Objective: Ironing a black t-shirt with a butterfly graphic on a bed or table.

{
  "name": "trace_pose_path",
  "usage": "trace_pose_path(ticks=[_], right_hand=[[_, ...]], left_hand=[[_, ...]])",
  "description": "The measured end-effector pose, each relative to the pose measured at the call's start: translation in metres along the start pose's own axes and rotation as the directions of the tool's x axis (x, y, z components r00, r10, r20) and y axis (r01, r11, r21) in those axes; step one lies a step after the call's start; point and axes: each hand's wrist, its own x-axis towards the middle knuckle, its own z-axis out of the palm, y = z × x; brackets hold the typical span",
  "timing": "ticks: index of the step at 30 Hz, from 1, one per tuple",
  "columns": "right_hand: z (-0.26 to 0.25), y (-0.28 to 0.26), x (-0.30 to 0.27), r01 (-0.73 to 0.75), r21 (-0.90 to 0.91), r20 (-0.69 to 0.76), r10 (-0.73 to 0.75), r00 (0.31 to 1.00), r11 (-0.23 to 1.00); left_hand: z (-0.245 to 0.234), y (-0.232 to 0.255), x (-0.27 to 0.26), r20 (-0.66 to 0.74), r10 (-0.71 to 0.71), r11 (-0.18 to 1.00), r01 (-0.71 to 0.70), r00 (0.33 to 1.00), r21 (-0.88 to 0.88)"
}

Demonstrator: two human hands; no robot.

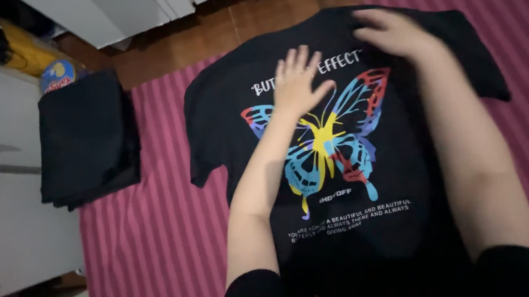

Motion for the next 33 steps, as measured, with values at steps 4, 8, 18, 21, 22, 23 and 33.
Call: trace_pose_path(ticks=[4,8,18,21,22,23,33], right_hand=[[-0.096,0.054,-0.095,-0.423,-0.433,-0.511,0.169,0.843,0.796],[-0.111,0.098,-0.134,-0.699,-0.443,-0.507,0.486,0.712,0.561],[-0.029,-0.084,-0.079,-0.392,-0.582,-0.444,0.125,0.887,0.712],[-0.032,-0.146,-0.095,-0.442,-0.047,-0.284,0.413,0.866,0.896],[-0.036,-0.148,-0.094,-0.417,-0.061,-0.379,0.365,0.85,0.907],[-0.045,-0.139,-0.098,-0.394,-0.102,-0.456,0.31,0.834,0.913],[-0.011,-0.092,-0.082,-0.477,-0.597,-0.17,0.48,0.861,0.645]], left_hand=[[0.007,0.004,0.014,-0.05,-0.149,0.98,0.154,0.988,0.128],[0.019,0.07,0.058,0.034,-0.287,0.937,0.273,0.957,0.219],[0.109,0.156,0.081,0.012,0.078,0.994,-0.079,0.997,0.072],[0.098,0.153,0.084,0.119,0.08,0.994,-0.088,0.99,0.061],[0.093,0.152,0.082,0.159,0.075,0.997,-0.079,0.984,0.017],[0.089,0.15,0.079,0.191,0.048,0.999,-0.042,0.981,-0.033],[0.096,0.149,0.075,0.236,0.012,0.972,-0.067,0.972,0.225]])
